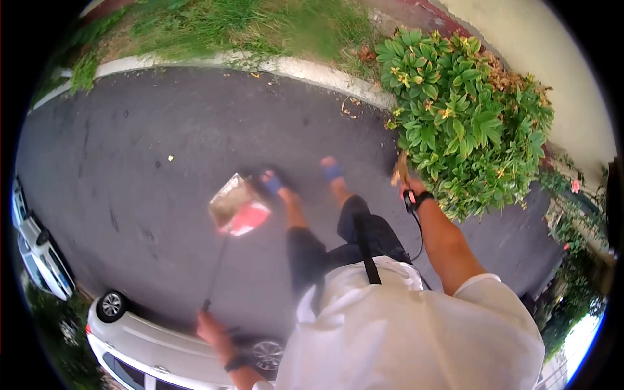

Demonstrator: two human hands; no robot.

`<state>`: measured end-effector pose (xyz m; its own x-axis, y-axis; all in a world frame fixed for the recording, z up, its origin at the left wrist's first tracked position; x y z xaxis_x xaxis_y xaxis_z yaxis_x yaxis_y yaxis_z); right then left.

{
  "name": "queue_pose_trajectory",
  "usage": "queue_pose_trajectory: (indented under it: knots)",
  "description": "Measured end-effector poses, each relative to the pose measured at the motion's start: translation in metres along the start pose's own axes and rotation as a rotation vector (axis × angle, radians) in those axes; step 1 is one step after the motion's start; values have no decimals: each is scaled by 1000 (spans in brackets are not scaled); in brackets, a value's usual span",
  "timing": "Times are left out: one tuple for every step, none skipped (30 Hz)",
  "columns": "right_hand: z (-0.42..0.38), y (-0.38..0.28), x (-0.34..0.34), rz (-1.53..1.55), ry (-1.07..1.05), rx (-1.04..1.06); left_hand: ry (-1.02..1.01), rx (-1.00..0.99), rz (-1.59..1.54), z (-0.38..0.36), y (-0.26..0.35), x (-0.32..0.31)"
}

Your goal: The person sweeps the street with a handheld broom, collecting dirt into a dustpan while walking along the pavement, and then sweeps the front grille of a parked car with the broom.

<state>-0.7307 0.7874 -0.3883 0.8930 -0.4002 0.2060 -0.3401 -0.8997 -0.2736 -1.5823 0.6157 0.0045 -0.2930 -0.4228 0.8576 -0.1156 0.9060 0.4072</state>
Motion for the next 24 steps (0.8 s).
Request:
queue_pose_trajectory:
  knots:
    - [-4, -15, -35, 48, -10, -54, -5, 93, -30, 3, 15, -9]
    - [-16, -32, -70, 1, -40, 0, -13, 49, -5, 23, 20, -17]
    - [-22, -40, -101, -60, -42, 60, -19, 8, 15, 44, 21, -25]
    - [-28, -41, -130, -196, -29, 174, -24, -29, 36, 61, 21, -29]
    - [-35, -42, -161, -459, -5, 379, -46, -18, 35, 73, 22, -33]
    - [-47, -41, -190, -703, 52, 564, -68, -11, 27, 84, 28, -42]
    - [-61, -37, -214, -810, 120, 660, -90, -5, 13, 94, 37, -52]
    - [-57, -8, -223, -361, 211, 357, -95, -7, 12, 102, 45, -58]
    - [-107, -9, -244, -284, 183, 236, -104, -7, 13, 108, 52, -64]
    - [-177, -23, -260, -207, 156, 118, -115, -6, 13, 113, 61, -70]
    - [-209, -28, -268, -191, 124, 165, -126, -2, 9, 117, 68, -79]
    - [-225, -19, -266, -185, 159, 117, -144, 28, -13, 119, 75, -84]
    - [-237, -9, -264, -188, 153, 87, -141, 14, 6, 124, 81, -87]
    - [-249, -3, -260, -174, 177, 59, -137, 0, 28, 129, 86, -88]
    - [-258, -1, -257, -160, 200, 32, -133, -14, 49, 135, 89, -91]
    - [-250, 1, -251, -131, 211, 37, -144, -23, 46, 143, 89, -94]
    - [-229, 11, -239, -106, 220, 39, -151, -28, 46, 151, 86, -93]
    - [-212, 20, -228, -85, 226, 34, -152, -32, 51, 161, 80, -88]
    - [-195, 17, -221, -72, 228, 20, -190, -86, 73, 177, 64, -88]
    - [-174, 6, -220, -60, 228, 5, -224, -141, 96, 200, 32, -92]
    - [-151, -1, -224, -61, 217, -59, -224, -127, 96, 195, 32, -91]
    - [-126, -8, -231, -61, 207, -121, -223, -113, 96, 188, 34, -90]
    - [-91, -26, -246, -284, 150, 129, -222, -99, 95, 179, 38, -90]
    - [-84, -37, -272, -258, 119, 147, -208, -57, 84, 167, 47, -90]
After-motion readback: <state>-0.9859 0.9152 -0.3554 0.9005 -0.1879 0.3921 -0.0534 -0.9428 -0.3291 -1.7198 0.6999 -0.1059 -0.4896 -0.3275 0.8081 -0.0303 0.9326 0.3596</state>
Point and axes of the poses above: each hand's wrist, its own z-axis towards the middle knuckle, its own x-axis out of the back of the hand, y = z × x, the point moved 8 cm from there along z, towards the middle knuckle, and after that the axes turned 9 degrees about y, right-handed, at the moved point
